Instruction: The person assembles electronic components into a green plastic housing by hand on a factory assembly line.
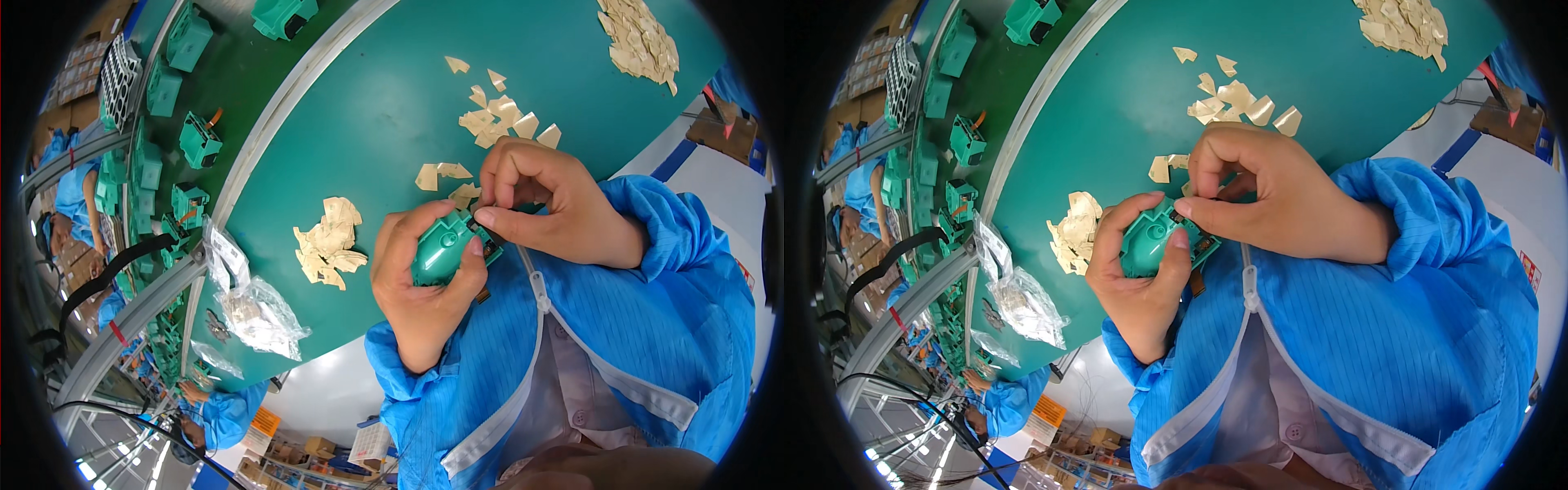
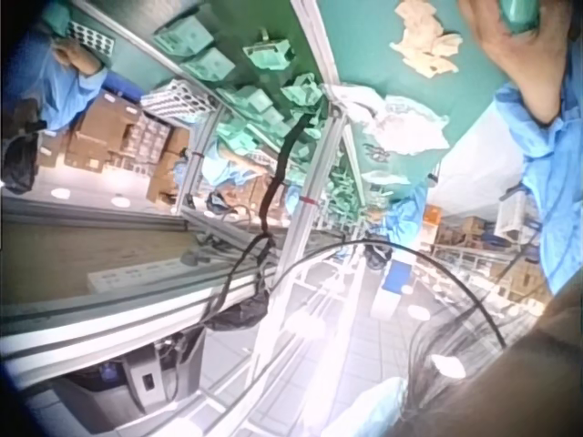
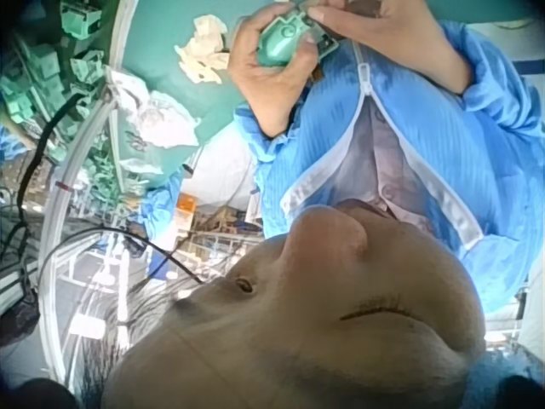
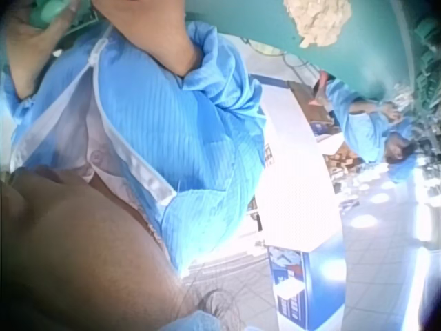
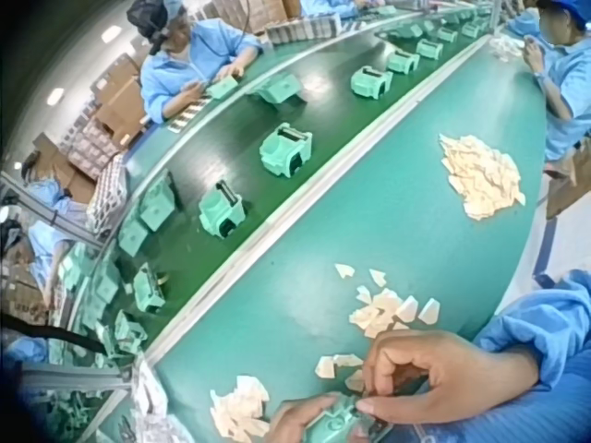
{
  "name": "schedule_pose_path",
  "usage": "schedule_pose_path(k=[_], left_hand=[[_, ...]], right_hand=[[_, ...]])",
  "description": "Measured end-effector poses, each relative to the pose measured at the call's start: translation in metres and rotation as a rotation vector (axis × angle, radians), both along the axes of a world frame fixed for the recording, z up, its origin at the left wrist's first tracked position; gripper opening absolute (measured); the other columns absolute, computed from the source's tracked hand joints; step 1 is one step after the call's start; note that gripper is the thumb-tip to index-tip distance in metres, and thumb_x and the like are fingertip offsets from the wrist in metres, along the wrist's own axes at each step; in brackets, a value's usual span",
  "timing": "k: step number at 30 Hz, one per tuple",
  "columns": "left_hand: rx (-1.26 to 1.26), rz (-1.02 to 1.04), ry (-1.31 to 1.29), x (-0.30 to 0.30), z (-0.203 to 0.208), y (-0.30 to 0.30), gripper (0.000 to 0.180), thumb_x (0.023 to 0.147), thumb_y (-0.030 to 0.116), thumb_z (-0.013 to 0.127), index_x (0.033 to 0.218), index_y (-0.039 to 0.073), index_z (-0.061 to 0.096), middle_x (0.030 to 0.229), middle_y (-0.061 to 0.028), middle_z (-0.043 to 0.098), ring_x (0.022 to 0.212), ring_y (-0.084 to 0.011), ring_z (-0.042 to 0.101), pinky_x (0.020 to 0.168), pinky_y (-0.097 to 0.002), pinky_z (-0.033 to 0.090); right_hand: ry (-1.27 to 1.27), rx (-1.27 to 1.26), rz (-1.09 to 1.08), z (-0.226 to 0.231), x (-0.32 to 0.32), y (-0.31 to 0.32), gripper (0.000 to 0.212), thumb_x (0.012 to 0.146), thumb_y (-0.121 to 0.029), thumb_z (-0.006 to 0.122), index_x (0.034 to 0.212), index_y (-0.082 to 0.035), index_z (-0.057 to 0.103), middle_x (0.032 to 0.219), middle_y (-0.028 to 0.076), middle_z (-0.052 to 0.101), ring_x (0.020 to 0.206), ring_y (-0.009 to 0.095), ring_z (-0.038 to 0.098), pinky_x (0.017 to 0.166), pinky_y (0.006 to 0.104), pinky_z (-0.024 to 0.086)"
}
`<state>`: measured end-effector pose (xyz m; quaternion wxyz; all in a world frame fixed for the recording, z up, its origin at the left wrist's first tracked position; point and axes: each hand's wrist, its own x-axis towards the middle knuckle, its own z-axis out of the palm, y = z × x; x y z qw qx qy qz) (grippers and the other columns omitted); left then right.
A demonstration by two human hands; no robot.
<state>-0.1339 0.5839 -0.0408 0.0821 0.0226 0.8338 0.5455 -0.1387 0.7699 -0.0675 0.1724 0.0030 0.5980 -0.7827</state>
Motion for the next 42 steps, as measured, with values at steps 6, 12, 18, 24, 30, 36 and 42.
schedule_pose_path(k=[6,12,18,24,30,36,42], left_hand=[[-0.006,-0.001,0.015,-0.001,-0.002,0.002,0.035,0.074,0.002,0.078,0.107,0.003,0.067,0.095,-0.0089,0.062,0.082,-0.017,0.062,0.072,-0.0281,0.05],[0.001,-0.007,-0.007,-0.002,-0.003,0.001,0.033,0.077,-0.001,0.075,0.108,0.003,0.067,0.096,-0.0086,0.063,0.084,-0.0164,0.062,0.075,-0.0275,0.05],[0.049,0.013,-0.071,-0.001,-0.003,0.0,0.032,0.078,-0.002,0.075,0.108,0.003,0.067,0.098,-0.0077,0.064,0.087,-0.015,0.062,0.077,-0.0263,0.049],[0.139,0.042,-0.178,0.0,-0.004,-0.001,0.029,0.08,-0.004,0.073,0.108,0.002,0.066,0.1,-0.0055,0.064,0.089,-0.0126,0.061,0.081,-0.0245,0.048],[0.278,0.086,-0.27,0.001,-0.007,-0.003,0.029,0.08,-0.006,0.071,0.108,0.001,0.066,0.102,-0.0052,0.064,0.09,-0.0115,0.061,0.081,-0.0244,0.048],[0.419,0.057,-0.222,0.001,-0.02,-0.012,0.03,0.077,-0.008,0.07,0.105,0.002,0.066,0.1,-0.0075,0.061,0.089,-0.013,0.058,0.081,-0.0252,0.046],[0.741,0.071,-0.228,0.009,-0.037,-0.015,0.028,0.073,0.004,0.075,0.1,0.004,0.066,0.098,-0.0115,0.056,0.083,-0.0146,0.055,0.077,-0.0253,0.044]], right_hand=[[0.007,-0.018,-0.022,-0.004,0.0,-0.001,0.02,0.087,0.005,0.067,0.083,-0.005,0.051,0.097,0.006,0.053,0.085,0.01,0.056,0.075,0.0242,0.052],[-0.005,-0.018,-0.021,-0.005,0.0,-0.002,0.019,0.087,0.005,0.067,0.084,-0.004,0.05,0.097,0.006,0.052,0.085,0.01,0.056,0.074,0.0236,0.053],[-0.004,-0.017,-0.017,-0.006,0.001,-0.003,0.019,0.088,0.004,0.067,0.084,-0.005,0.05,0.096,0.006,0.052,0.085,0.01,0.055,0.074,0.0237,0.053],[-0.013,-0.009,-0.018,-0.005,0.0,-0.002,0.019,0.088,0.003,0.068,0.083,-0.005,0.05,0.096,0.005,0.053,0.085,0.01,0.055,0.074,0.0237,0.053],[-0.033,0.039,0.017,-0.005,-0.001,0.0,0.017,0.09,-0.002,0.067,0.086,-0.005,0.051,0.095,0.004,0.053,0.085,0.01,0.055,0.072,0.0235,0.052],[-0.195,-0.11,0.197,-0.004,-0.005,0.007,0.013,0.094,-0.011,0.065,0.094,-0.003,0.055,0.093,0.002,0.055,0.082,0.006,0.054,0.065,0.0213,0.047],[-0.2,-0.179,0.262,-0.001,-0.007,0.004,0.019,0.091,-0.02,0.067,0.087,-0.002,0.061,0.073,0.0,0.059,0.068,0.005,0.054,0.057,0.0228,0.041]])
